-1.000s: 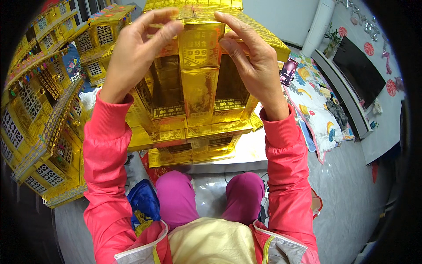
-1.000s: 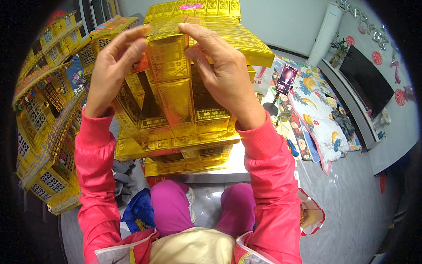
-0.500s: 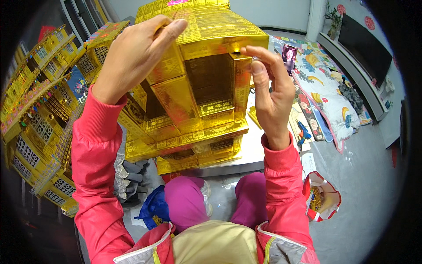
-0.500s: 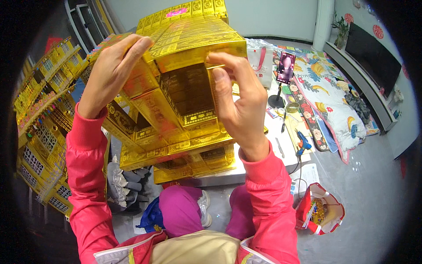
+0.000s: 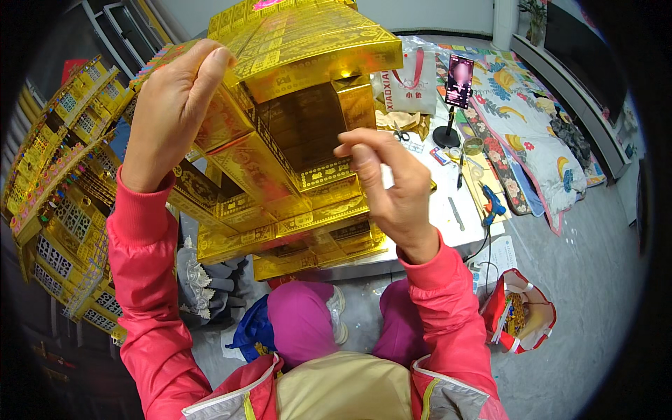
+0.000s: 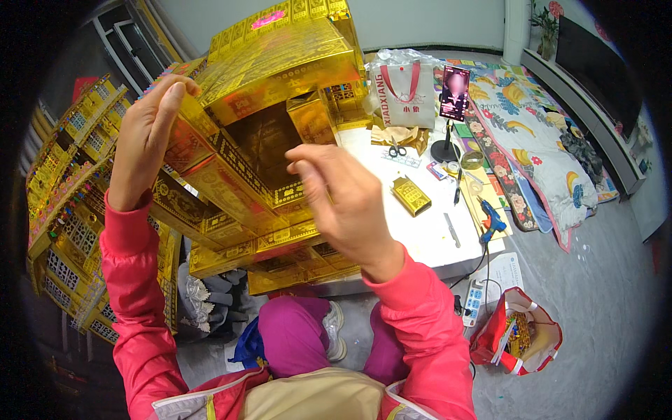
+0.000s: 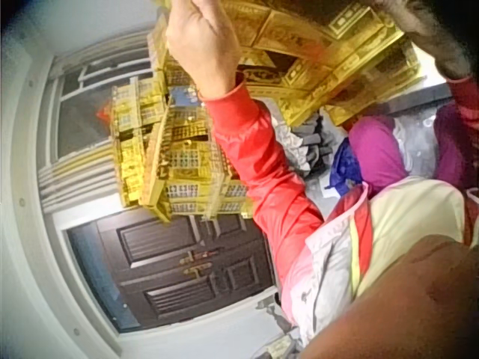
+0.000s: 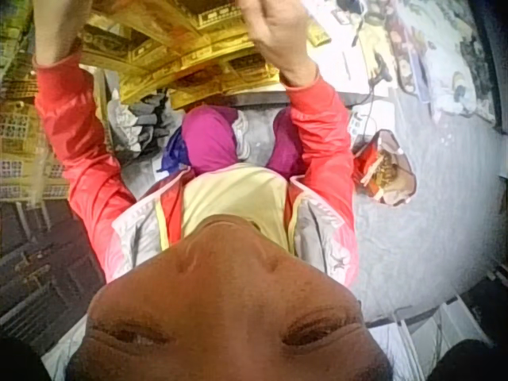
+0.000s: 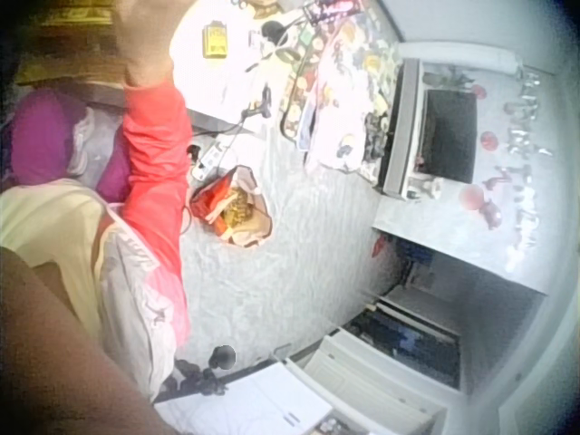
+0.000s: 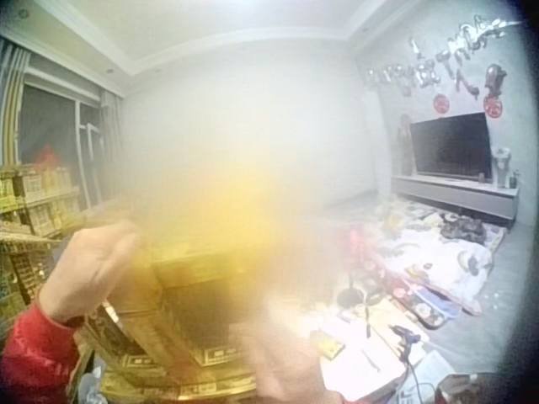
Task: The person folds small gold-colored paper sheets into rectangular boxes and uses a hot glue gun to attach them to a larger multi-story paper structure. The person repeatedly folds, glues, and places the boxes onto the structure.
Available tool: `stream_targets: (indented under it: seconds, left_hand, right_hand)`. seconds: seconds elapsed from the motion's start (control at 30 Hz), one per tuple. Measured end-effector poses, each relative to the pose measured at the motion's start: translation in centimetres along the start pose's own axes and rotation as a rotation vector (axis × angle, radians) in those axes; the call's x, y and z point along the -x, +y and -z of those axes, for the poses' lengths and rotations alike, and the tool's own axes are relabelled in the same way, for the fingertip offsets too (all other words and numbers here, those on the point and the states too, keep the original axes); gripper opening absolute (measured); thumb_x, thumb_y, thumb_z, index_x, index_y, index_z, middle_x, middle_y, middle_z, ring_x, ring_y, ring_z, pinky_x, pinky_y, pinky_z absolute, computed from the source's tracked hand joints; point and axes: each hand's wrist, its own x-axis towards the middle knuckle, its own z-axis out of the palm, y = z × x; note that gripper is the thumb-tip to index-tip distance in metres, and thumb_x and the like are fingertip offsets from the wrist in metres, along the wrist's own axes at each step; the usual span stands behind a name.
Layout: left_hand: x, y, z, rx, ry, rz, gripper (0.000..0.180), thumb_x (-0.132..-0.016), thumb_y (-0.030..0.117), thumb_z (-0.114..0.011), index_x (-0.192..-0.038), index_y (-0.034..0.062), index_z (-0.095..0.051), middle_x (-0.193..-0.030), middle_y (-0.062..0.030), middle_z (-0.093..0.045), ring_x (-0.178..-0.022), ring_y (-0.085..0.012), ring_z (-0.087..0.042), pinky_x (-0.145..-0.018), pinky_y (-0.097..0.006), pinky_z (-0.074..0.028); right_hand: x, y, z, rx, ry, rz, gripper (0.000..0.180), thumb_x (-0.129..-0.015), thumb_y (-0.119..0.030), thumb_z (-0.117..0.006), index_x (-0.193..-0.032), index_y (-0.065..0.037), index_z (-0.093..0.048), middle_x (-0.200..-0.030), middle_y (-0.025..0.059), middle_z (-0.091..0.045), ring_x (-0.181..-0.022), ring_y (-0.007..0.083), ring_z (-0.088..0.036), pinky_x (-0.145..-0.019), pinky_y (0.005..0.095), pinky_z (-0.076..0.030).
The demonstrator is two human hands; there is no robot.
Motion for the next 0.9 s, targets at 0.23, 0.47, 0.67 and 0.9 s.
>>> stream_targets:
  seconds: [0.23,0.47,0.67,0.9]
  left_hand:
    - [-0.2,-0.6,-0.2,0.057,0.033,-0.116,0.036,-0.102,0.034,-0.045,-0.1,0.0022,-0.063,-0.069,-0.0129,-0.051,-0.063,-0.0216,-0.052,-0.063,-0.033,-0.043]
    - [-0.3,-1.1,-0.3,0.075,0.061,-0.171,0.035,-0.101,0.032,-0.046,-0.099,0.0017,-0.062,-0.069,-0.0146,-0.053,-0.063,-0.0255,-0.054,-0.062,-0.035,-0.044]
    - [0.4,0.1,-0.1,-0.006,0.062,-0.062,0.035,-0.101,0.033,-0.046,-0.091,0.0019,-0.058,-0.069,-0.0172,-0.054,-0.063,-0.0339,-0.054,-0.061,-0.039,-0.044]
    - [0.3,0.2,-0.1,-0.07,0.068,-0.083,0.035,-0.101,0.034,-0.045,-0.091,0.0015,-0.055,-0.069,-0.0181,-0.052,-0.064,-0.0354,-0.053,-0.061,-0.04,-0.044]
  right_hand:
    - [-0.7,0.4,-2.9,0.073,-0.075,0.158,0.013,-0.093,-0.002,-0.057,-0.104,0.0,-0.064,-0.09,0.0119,-0.067,-0.08,0.024,-0.065,-0.071,0.0309,-0.051]
    - [-1.2,0.8,-4.8,0.07,-0.09,0.176,0.018,-0.091,-0.005,-0.059,-0.108,0.001,-0.06,-0.098,0.0162,-0.063,-0.089,0.0321,-0.061,-0.078,0.038,-0.049]
    - [-1.5,1.6,-5.1,0.113,-0.121,0.145,0.024,-0.094,-0.01,-0.058,-0.115,0.001,-0.058,-0.107,0.0178,-0.062,-0.093,0.0315,-0.062,-0.082,0.0364,-0.05]
    - [-1.5,1.6,-4.8,0.05,-0.127,0.088,0.023,-0.093,-0.01,-0.058,-0.113,0.001,-0.057,-0.105,0.0194,-0.061,-0.094,0.0356,-0.06,-0.082,0.0398,-0.05]
